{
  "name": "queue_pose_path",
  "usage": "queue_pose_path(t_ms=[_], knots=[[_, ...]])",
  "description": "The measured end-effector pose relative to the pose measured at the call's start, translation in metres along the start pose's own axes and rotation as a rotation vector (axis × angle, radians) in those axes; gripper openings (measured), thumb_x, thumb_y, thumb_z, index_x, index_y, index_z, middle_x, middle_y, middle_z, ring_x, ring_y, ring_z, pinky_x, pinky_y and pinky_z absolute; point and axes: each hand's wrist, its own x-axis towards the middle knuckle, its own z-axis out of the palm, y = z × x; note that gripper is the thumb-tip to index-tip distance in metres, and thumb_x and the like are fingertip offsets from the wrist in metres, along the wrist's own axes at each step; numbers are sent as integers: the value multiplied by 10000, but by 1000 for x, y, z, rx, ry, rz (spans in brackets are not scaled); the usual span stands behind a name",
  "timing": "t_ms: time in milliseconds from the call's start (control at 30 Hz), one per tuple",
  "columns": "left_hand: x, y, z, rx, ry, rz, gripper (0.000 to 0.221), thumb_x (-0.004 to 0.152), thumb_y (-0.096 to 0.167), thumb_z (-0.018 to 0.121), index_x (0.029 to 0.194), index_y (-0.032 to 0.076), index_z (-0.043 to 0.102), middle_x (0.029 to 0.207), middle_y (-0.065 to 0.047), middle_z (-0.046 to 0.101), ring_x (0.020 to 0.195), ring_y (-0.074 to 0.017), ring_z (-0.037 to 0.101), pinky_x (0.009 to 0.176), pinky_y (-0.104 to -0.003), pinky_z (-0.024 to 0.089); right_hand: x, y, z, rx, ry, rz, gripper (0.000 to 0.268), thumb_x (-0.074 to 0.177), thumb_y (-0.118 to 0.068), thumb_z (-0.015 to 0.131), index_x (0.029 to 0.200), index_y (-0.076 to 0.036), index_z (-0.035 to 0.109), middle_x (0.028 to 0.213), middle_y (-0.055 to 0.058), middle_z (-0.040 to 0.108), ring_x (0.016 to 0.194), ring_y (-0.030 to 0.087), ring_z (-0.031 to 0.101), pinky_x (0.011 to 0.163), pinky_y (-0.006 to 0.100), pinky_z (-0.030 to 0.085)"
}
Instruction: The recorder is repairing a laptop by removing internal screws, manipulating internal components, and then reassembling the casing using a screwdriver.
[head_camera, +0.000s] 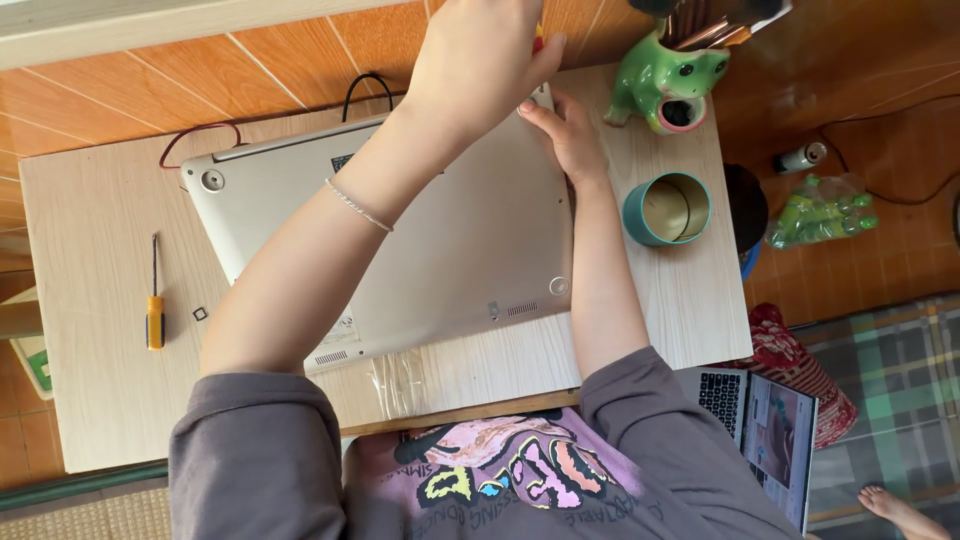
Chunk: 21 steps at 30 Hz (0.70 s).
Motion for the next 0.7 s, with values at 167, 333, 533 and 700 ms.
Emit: queue_pose_path(t_ms=[167, 333, 533, 700], knots=[[2, 0, 9, 21, 19, -16, 304, 883, 268, 787, 854, 13, 623, 687, -97, 652, 648, -312, 666, 560, -408, 553, 1, 2, -2, -14, -17, 10, 506, 927, -401, 717, 1213, 15, 687, 1099, 58, 732, 1003, 122, 678, 908, 253, 509], [-2, 7, -8, 4, 56, -7, 280, 916, 270, 789, 872, 55, 616, 670, -60, 653, 622, -298, 665, 566, -405, 548, -2, -13, -10, -232, -16, -83, 403, 971, -305, 749, 1238, -7, 705, 1053, 57, 705, 927, 128, 605, 811, 280, 482], [-25, 41, -39, -36, 94, 24, 289, 911, 236, 782, 1014, 90, 555, 682, -47, 655, 615, -273, 676, 525, -412, 510, -49, -107, -1, -545, 110, -520, 563, 856, -32, 848, 1364, 4, 609, 1262, 119, 678, 1088, 148, 658, 880, 275, 554], [-47, 56, -41, -108, 82, 7, 365, 918, 257, 786, 1057, 82, 497, 738, -59, 655, 684, -276, 681, 577, -414, 517, -63, -100, 16, -480, 50, -785, 583, 892, 104, 831, 1411, -61, 623, 1274, 132, 697, 1100, 162, 681, 960, 310, 575]])
